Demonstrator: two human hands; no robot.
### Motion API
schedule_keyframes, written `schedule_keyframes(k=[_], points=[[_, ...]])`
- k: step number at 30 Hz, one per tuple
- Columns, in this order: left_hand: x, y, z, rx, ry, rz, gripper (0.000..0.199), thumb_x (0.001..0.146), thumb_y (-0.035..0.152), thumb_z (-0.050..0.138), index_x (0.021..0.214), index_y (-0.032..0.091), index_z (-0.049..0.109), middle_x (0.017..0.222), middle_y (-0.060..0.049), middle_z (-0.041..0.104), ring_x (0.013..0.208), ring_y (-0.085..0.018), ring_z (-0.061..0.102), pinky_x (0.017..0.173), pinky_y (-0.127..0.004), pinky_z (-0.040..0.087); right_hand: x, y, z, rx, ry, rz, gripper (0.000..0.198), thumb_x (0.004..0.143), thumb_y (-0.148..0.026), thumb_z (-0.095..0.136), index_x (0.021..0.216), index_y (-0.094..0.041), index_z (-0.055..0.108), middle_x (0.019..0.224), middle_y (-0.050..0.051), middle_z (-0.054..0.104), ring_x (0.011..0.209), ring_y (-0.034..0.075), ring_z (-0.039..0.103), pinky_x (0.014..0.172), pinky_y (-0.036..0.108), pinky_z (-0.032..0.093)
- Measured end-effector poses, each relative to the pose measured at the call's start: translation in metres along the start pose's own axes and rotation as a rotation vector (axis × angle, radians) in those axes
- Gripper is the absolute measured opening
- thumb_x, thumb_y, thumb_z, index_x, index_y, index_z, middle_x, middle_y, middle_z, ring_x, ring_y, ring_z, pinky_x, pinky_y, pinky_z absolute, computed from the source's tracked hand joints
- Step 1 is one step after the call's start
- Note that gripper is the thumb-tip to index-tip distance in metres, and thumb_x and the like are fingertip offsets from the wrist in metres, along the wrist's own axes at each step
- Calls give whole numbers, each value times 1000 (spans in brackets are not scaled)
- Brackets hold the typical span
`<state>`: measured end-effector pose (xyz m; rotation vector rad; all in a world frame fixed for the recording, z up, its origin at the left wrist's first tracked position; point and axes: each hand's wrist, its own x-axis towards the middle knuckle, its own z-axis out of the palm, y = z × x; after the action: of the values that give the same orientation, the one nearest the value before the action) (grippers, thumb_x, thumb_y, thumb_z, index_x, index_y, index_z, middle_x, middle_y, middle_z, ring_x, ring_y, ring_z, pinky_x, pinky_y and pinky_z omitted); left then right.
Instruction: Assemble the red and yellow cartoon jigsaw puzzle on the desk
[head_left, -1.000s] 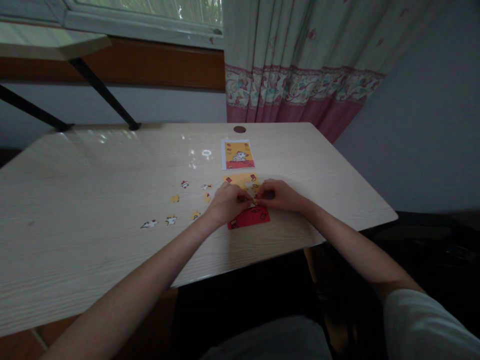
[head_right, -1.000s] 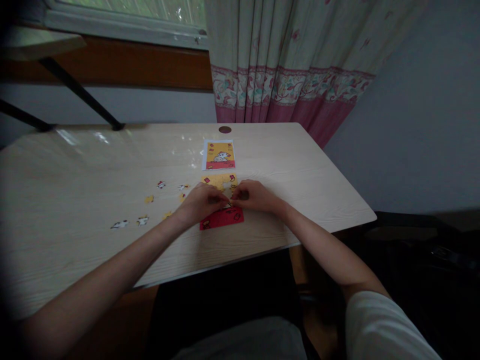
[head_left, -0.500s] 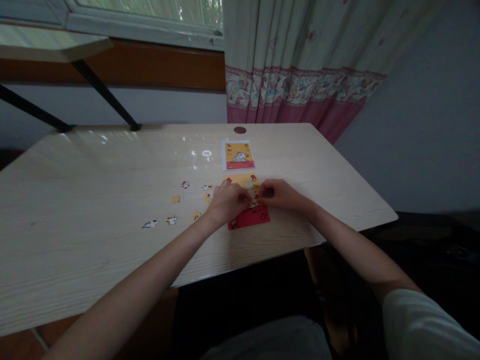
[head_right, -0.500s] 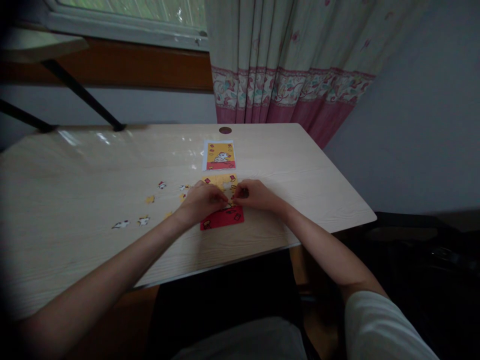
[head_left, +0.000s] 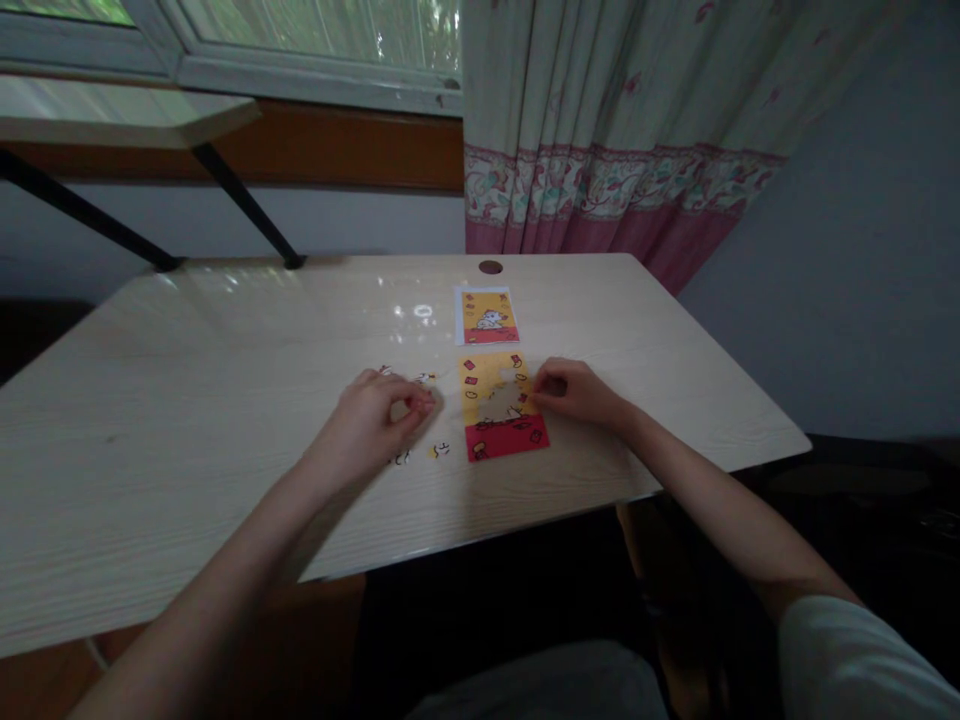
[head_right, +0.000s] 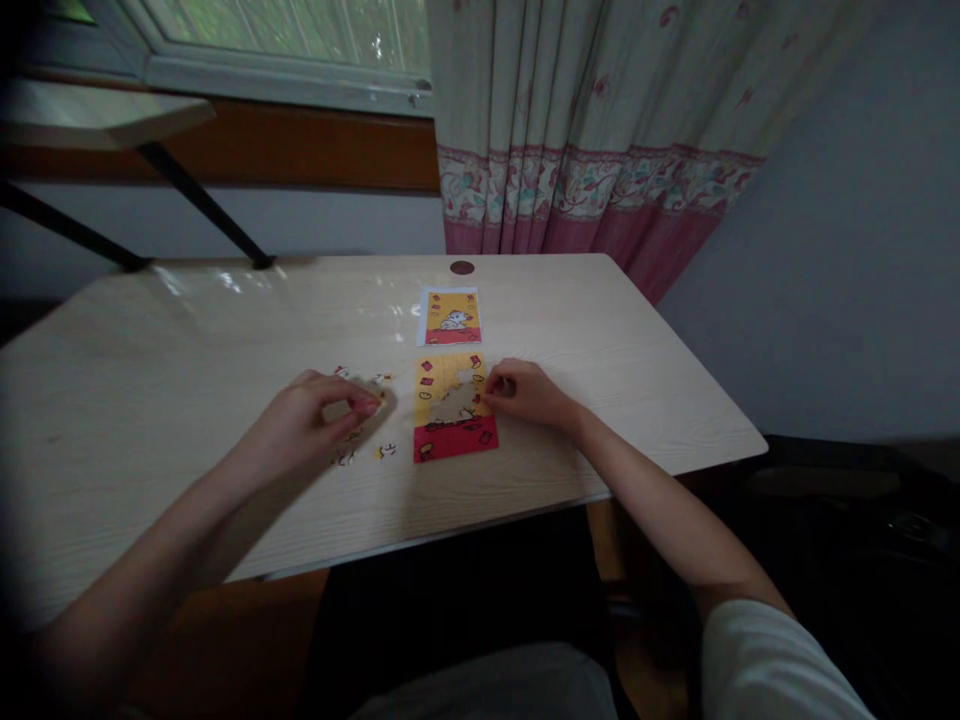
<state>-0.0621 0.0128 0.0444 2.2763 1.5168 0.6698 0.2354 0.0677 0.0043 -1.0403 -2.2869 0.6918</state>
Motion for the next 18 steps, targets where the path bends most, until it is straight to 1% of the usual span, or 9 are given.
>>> schedule_keyframes(k=[4, 6, 9, 13, 15, 18], points=[[-31, -15, -5, 18, 39, -35, 15, 79, 33, 55, 81, 27, 68, 83, -3, 69, 78, -23, 57, 74, -37, 41, -3, -2, -1, -13, -128, -212, 16, 85, -29, 59, 91, -19, 70, 87, 6, 59, 80, 14, 54, 72, 28, 44], [-44, -19, -7, 29, 53, -46, 15, 81, 35, 54, 82, 28, 67, 84, -3, 69, 79, -23, 58, 75, -36, 41, -5, -2, -1, -16, -180, -256, 18, 87, -27, 57, 97, -21, 70, 92, 7, 60, 84, 15, 54, 75, 29, 45], [-57, -21, -12, 37, 59, -72, 14, 82, 35, 54, 82, 28, 66, 85, -3, 69, 80, -23, 57, 74, -35, 41, -6, -2, 0, -41, -200, -265, 19, 88, -27, 56, 98, -21, 70, 94, 7, 61, 87, 16, 54, 77, 30, 45], [-66, -20, -15, 57, 42, -81, 15, 82, 37, 54, 83, 27, 65, 85, -3, 69, 80, -23, 57, 74, -35, 41, -6, -4, 1, -57, -193, -261, 18, 88, -28, 55, 96, -21, 70, 92, 7, 62, 86, 15, 54, 78, 29, 45], [-67, -19, -14, 78, 8, -79, 19, 83, 39, 51, 85, 26, 65, 88, -3, 70, 81, -23, 57, 76, -35, 41, -5, -4, 1, -43, -160, -247, 18, 88, -28, 54, 95, -20, 70, 89, 6, 61, 82, 15, 54, 74, 28, 45], [-66, -15, -10, 119, -43, -62, 26, 86, 40, 47, 91, 22, 66, 94, -5, 70, 86, -23, 56, 79, -37, 42, -4, -2, 1, -39, -57, -208, 18, 88, -28, 53, 90, -19, 68, 80, 5, 60, 73, 13, 53, 66, 26, 43]])
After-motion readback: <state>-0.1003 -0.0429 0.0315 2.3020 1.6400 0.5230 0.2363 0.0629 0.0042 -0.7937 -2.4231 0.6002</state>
